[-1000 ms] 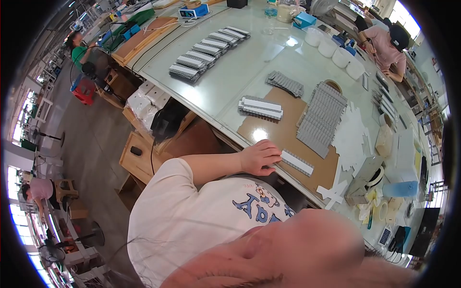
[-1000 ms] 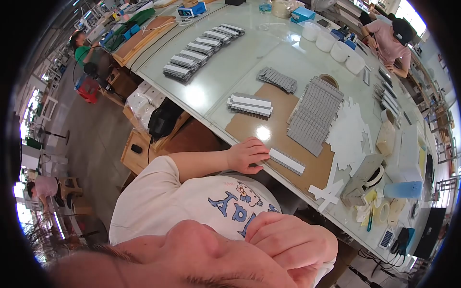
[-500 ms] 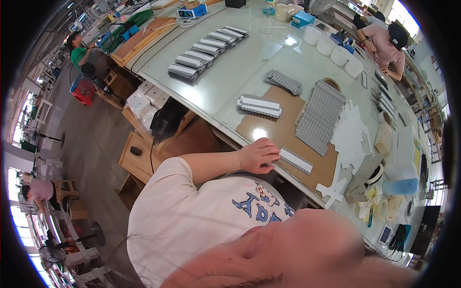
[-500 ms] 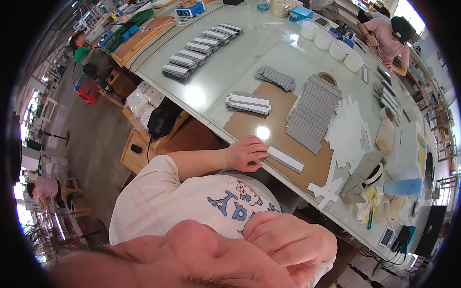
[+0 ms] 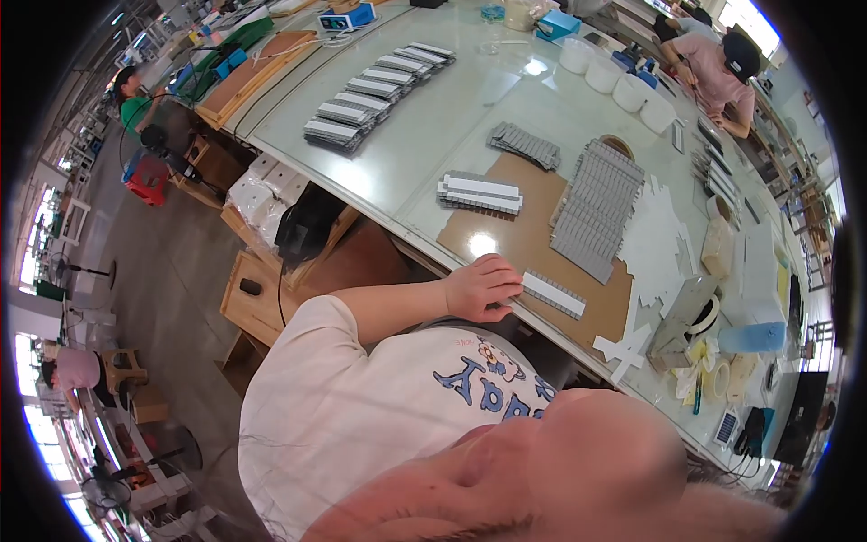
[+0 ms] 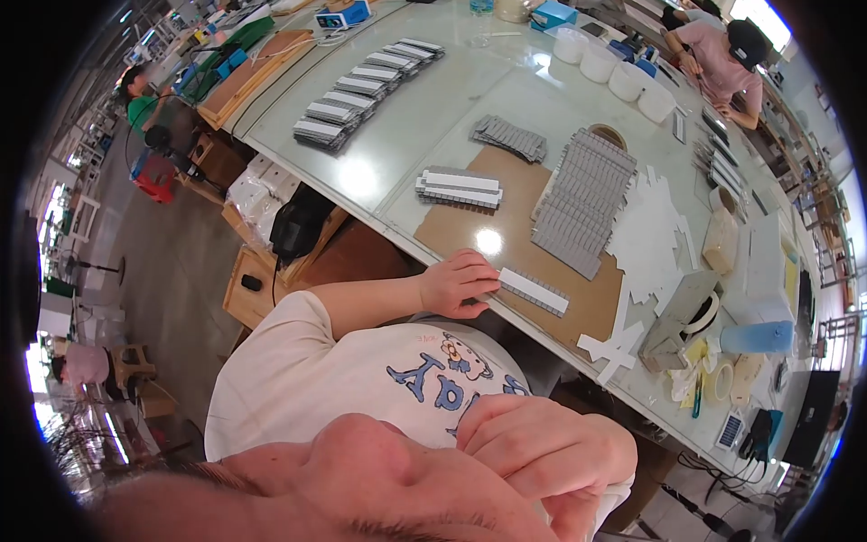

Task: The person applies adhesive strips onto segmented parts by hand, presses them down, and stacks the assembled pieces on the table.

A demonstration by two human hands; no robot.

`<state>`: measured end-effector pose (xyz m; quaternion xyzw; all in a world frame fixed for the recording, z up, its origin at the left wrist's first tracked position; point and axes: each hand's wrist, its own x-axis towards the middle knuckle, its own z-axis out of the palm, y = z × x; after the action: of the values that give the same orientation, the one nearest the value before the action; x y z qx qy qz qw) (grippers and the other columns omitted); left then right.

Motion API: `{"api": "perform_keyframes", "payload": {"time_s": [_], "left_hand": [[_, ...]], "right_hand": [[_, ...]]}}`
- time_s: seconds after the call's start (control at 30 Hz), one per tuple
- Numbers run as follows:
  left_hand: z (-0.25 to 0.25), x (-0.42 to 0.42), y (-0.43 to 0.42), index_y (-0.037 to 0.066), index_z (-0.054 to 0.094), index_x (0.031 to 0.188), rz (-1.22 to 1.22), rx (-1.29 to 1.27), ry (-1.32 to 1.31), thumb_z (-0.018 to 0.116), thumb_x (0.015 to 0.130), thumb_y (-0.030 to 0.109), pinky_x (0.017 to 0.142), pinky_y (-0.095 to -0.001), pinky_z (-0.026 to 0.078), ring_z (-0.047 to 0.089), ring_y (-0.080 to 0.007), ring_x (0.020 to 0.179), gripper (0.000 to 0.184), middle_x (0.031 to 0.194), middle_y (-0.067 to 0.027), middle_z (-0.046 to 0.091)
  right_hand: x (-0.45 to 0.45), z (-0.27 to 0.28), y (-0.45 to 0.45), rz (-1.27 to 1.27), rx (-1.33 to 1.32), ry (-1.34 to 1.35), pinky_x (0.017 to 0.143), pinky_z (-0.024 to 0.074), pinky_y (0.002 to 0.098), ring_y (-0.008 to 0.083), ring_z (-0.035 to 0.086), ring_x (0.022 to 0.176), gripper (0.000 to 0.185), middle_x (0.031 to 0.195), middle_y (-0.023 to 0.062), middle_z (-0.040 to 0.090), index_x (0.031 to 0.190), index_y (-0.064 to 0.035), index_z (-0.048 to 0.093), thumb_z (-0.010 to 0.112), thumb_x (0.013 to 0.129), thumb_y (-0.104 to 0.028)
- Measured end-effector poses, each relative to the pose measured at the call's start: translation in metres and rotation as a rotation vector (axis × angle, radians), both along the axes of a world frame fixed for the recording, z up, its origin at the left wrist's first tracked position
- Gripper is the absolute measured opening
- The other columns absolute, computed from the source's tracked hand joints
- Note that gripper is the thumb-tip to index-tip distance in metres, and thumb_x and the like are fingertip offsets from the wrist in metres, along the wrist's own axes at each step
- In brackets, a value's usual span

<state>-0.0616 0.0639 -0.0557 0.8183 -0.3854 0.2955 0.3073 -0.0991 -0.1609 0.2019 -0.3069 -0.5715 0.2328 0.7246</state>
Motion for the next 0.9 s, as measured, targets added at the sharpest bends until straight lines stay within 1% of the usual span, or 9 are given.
{"api": "perform_keyframes", "payload": {"time_s": [0.43,0.5,0.53,0.6,0.63,0.7,0.73,0.8,0.9], "left_hand": [[-0.004,0.003,0.001,0.006,0.067,0.111,-0.043,-0.018,-0.005,0.079,0.071,0.016,0.096,-0.0447,0.049,0.059,-0.0289,0.107,0.042,0.120,-0.0091,0.062],[-0.003,0.002,0.001,0.006,0.066,0.109,-0.027,0.002,-0.007,0.078,0.073,0.018,0.099,-0.0438,0.047,0.056,-0.0281,0.111,0.040,0.118,-0.0083,0.060],[-0.003,0.002,0.001,0.006,0.066,0.109,-0.030,-0.003,-0.007,0.078,0.073,0.018,0.099,-0.0438,0.047,0.056,-0.0281,0.111,0.040,0.118,-0.0083,0.060],[-0.003,0.003,0.001,0.006,0.066,0.109,-0.033,-0.001,-0.010,0.078,0.073,0.018,0.099,-0.0435,0.047,0.057,-0.0279,0.110,0.040,0.118,-0.0080,0.061],[-0.003,0.003,0.002,0.006,0.066,0.109,-0.034,0.000,-0.010,0.078,0.073,0.018,0.099,-0.0435,0.047,0.057,-0.0279,0.110,0.040,0.118,-0.0080,0.061],[-0.003,0.002,0.001,0.006,0.066,0.109,-0.032,-0.001,-0.002,0.078,0.073,0.018,0.098,-0.0434,0.047,0.057,-0.0279,0.110,0.041,0.117,-0.0079,0.061],[-0.002,0.002,0.001,0.006,0.066,0.109,-0.040,-0.002,0.001,0.078,0.073,0.018,0.098,-0.0434,0.047,0.057,-0.0279,0.110,0.041,0.117,-0.0079,0.061],[-0.002,0.003,0.001,0.006,0.065,0.109,-0.037,-0.001,-0.007,0.078,0.073,0.018,0.098,-0.0436,0.047,0.057,-0.0279,0.109,0.041,0.117,-0.0081,0.061],[-0.001,0.004,0.001,0.006,0.066,0.109,-0.036,-0.008,-0.009,0.078,0.073,0.018,0.098,-0.0437,0.047,0.057,-0.0279,0.109,0.041,0.117,-0.0083,0.061]], "right_hand": [[0.004,-0.010,0.007,0.089,0.100,0.050,0.071,0.0478,0.0430,0.0317,0.063,0.072,0.046,0.089,0.0166,0.067,0.084,-0.0001,0.066,0.076,0.086,-0.045],[-0.004,0.004,0.005,-0.022,-0.027,0.135,0.065,0.0501,0.0503,0.0309,0.058,0.057,0.029,0.080,0.0161,0.067,0.069,-0.0009,0.060,0.070,0.088,-0.020],[-0.004,0.001,0.005,-0.025,-0.031,0.136,0.065,0.0501,0.0503,0.0309,0.058,0.057,0.029,0.080,0.0161,0.067,0.069,-0.0009,0.060,0.070,0.088,-0.020],[-0.003,-0.007,0.005,0.020,0.051,0.126,0.075,0.0490,0.0487,0.0360,0.063,0.075,0.034,0.095,0.0206,0.066,0.096,0.0063,0.067,0.069,0.097,-0.027],[-0.003,-0.004,0.006,0.020,0.051,0.127,0.075,0.0490,0.0487,0.0360,0.063,0.075,0.034,0.095,0.0206,0.066,0.096,0.0063,0.067,0.069,0.097,-0.027],[-0.003,0.005,0.010,-0.022,-0.002,0.191,0.059,0.0471,0.0481,0.0294,0.054,0.051,0.027,0.073,0.0152,0.065,0.068,-0.0008,0.061,0.071,0.087,-0.018],[-0.003,0.002,0.008,-0.030,-0.002,0.195,0.059,0.0471,0.0481,0.0294,0.054,0.051,0.027,0.073,0.0152,0.065,0.068,-0.0008,0.061,0.071,0.087,-0.018],[-0.001,-0.007,0.004,0.047,0.063,0.143,0.076,0.0485,0.0485,0.0344,0.061,0.072,0.028,0.094,0.0191,0.066,0.092,0.0053,0.068,0.072,0.094,-0.023],[-0.003,-0.012,0.003,0.052,0.068,0.155,0.074,0.0481,0.0480,0.0337,0.060,0.071,0.028,0.093,0.0181,0.066,0.091,0.0045,0.068,0.073,0.094,-0.023]]}}
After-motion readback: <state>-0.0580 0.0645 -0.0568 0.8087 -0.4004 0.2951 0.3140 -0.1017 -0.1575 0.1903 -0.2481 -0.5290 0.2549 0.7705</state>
